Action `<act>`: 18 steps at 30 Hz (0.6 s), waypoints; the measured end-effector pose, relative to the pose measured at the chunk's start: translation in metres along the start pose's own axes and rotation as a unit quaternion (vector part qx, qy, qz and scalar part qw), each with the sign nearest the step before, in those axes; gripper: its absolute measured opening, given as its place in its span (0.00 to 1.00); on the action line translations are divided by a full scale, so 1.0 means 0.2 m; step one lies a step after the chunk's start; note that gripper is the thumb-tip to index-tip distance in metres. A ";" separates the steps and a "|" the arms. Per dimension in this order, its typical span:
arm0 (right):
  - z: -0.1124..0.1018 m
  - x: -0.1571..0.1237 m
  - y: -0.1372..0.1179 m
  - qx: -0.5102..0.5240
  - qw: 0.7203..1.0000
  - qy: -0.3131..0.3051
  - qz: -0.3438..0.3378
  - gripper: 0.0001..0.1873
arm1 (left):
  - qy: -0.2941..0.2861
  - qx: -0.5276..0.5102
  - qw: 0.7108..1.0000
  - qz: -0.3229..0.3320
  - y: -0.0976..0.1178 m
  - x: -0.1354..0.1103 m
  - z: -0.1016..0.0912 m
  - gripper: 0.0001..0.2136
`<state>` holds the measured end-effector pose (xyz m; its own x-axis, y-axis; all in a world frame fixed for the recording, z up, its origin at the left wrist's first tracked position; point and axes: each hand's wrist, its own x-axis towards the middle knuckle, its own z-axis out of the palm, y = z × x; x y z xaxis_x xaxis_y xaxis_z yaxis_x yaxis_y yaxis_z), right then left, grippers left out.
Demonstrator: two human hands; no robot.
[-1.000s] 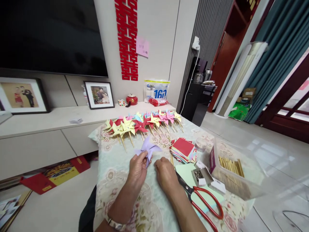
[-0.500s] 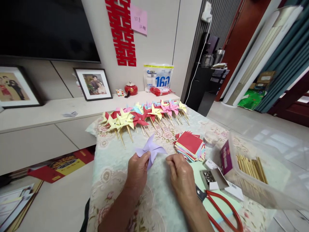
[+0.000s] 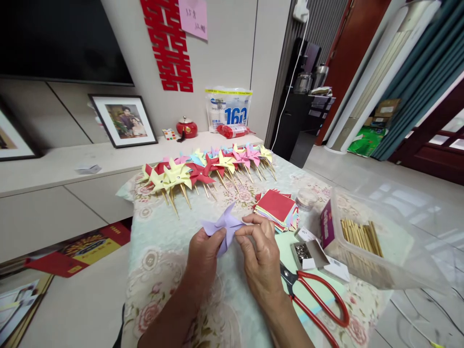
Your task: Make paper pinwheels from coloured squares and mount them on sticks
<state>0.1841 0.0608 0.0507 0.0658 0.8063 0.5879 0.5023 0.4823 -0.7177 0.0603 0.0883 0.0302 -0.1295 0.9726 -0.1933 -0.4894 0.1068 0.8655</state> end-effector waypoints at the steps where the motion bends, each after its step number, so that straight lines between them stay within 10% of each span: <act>1: 0.00 0.00 0.00 -0.006 1.000 0.001 0.004 0.07 | -0.001 0.009 1.000 0.000 0.00 -0.01 0.01 0.13; 18: 0.02 0.01 0.03 0.049 0.994 -0.041 0.094 0.06 | -0.036 0.052 0.998 0.026 0.00 -0.05 0.05 0.09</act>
<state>0.1841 0.0666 0.0462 0.0784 0.9085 0.4106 0.4017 0.3481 -0.8470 0.0697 0.0805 0.0374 -0.0886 0.9893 -0.1159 -0.3908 0.0726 0.9176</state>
